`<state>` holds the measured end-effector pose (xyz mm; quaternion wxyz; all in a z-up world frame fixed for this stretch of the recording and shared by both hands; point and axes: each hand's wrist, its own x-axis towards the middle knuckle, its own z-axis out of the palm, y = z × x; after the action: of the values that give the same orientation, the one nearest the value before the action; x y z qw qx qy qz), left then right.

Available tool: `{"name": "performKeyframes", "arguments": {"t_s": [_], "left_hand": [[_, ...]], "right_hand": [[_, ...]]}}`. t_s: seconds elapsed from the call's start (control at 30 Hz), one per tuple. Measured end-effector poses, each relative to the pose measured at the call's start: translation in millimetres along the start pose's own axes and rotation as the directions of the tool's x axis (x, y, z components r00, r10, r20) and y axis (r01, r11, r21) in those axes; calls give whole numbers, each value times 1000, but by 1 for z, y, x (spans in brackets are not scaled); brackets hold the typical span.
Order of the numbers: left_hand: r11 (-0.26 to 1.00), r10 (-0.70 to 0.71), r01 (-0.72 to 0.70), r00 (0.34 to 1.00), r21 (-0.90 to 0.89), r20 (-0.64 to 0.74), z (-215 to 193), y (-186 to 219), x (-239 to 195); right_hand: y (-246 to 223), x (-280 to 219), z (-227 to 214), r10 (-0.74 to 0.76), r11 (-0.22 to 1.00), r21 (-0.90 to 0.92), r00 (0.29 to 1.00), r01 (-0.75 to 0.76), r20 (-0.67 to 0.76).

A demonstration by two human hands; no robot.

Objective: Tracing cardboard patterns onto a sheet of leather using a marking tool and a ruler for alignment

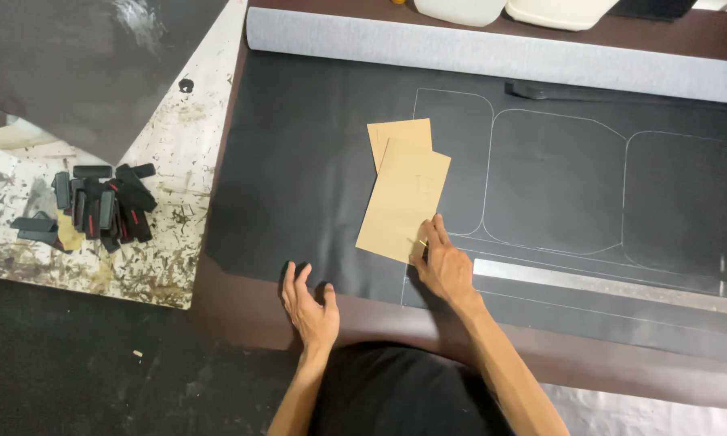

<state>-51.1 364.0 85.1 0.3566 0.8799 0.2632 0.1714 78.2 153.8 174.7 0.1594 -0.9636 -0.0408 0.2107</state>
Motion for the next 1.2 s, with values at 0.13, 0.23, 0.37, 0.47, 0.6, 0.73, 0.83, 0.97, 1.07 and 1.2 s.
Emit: {"name": "performKeyframes", "arguments": {"t_s": [0.13,0.23,0.37,0.47,0.6,0.73,0.83,0.97,1.07,1.2], "left_hand": [[981,97,-84,993,-175,71,2,-2,49],[945,167,-118,976,-305,138,17,-7,79],[922,65,49,958,-383,278,28,-1,95],[919,-2,141,936,-369,352,25,9,97],[901,-99,257,906,-349,411,29,10,93],[907,-102,255,905,-334,412,25,14,92],[904,-124,279,897,-325,425,19,25,90],[909,-168,306,891,-284,422,29,16,89],[912,-187,312,894,-267,408,30,16,86],[905,-200,331,886,-268,418,23,26,89]], "right_hand": [[-22,-5,13,18,1000,14,1000,-18,9],[-28,-3,22,-18,999,-33,1000,18,26],[-23,2,31,-68,997,-26,995,70,66],[-22,3,31,-107,993,-32,991,110,80],[-21,4,29,-127,990,-45,988,131,82],[-14,9,32,-143,988,-48,984,149,102],[-11,7,29,-147,986,-62,981,156,126],[-12,7,23,-136,986,-78,976,150,168],[-10,7,25,-123,987,-75,975,139,184],[-11,9,26,-114,986,-96,975,134,188]]}}
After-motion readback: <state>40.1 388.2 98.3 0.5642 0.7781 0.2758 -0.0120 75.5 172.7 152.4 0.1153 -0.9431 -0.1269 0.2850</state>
